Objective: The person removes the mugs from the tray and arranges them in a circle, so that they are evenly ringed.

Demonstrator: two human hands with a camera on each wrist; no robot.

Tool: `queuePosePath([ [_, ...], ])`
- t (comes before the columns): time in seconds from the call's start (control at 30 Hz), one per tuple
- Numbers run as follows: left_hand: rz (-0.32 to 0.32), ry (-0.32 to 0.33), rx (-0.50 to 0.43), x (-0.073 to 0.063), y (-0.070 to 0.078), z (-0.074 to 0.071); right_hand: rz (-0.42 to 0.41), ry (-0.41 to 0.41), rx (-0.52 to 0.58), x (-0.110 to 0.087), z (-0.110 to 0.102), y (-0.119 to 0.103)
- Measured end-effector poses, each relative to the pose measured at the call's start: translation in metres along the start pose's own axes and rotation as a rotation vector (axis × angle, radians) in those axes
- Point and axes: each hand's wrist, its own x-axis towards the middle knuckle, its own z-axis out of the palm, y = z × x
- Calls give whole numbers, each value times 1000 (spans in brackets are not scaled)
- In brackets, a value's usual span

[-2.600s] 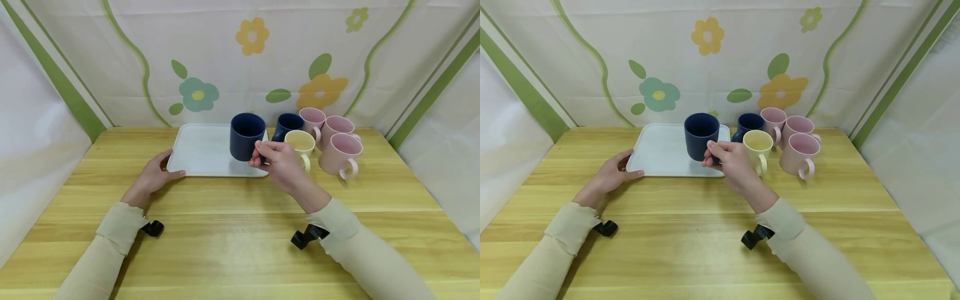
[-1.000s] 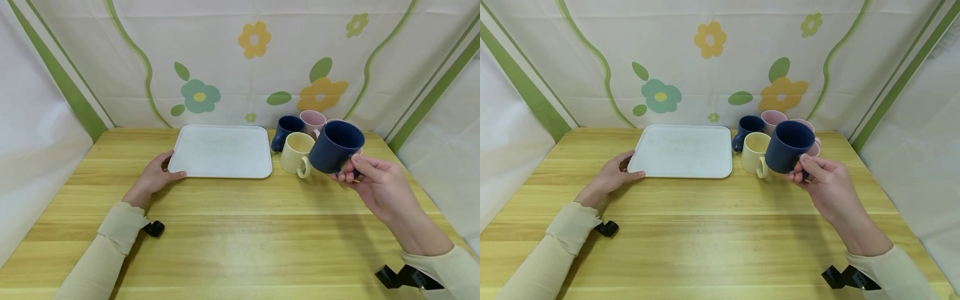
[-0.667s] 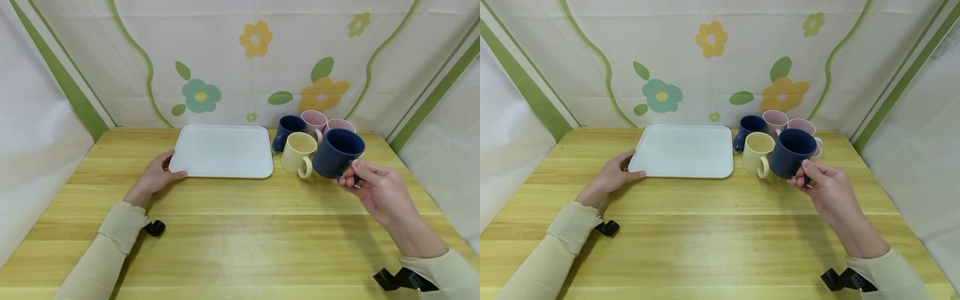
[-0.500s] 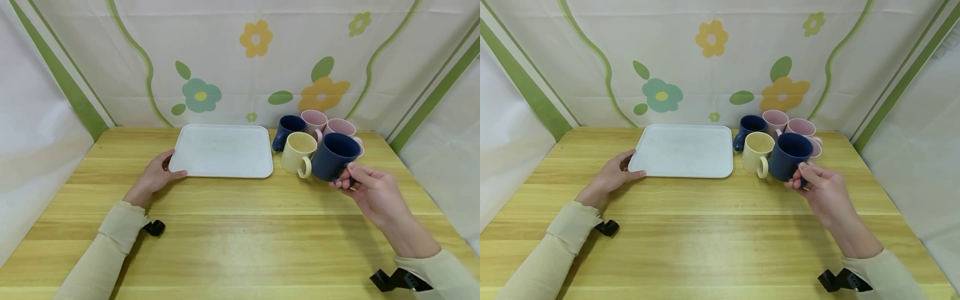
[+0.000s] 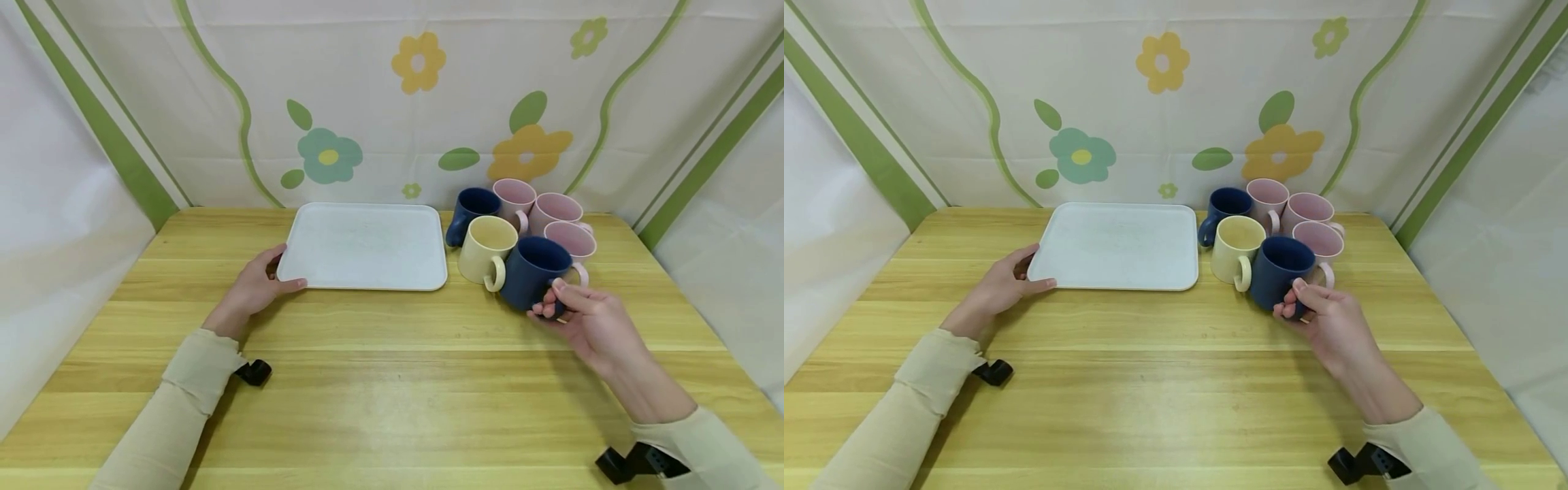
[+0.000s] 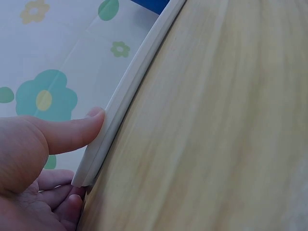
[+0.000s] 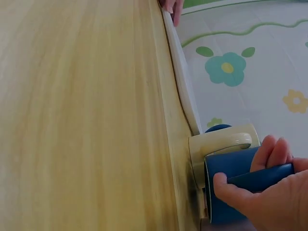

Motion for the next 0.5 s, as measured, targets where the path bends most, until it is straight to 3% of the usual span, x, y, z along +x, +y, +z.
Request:
queuePosePath([
  [0.27, 3, -1, 14, 0, 1, 0, 80, 7, -7, 1, -7, 7],
  [0.5, 2, -5, 5, 1, -1, 0, 127, 24, -101, 3, -8, 6],
])
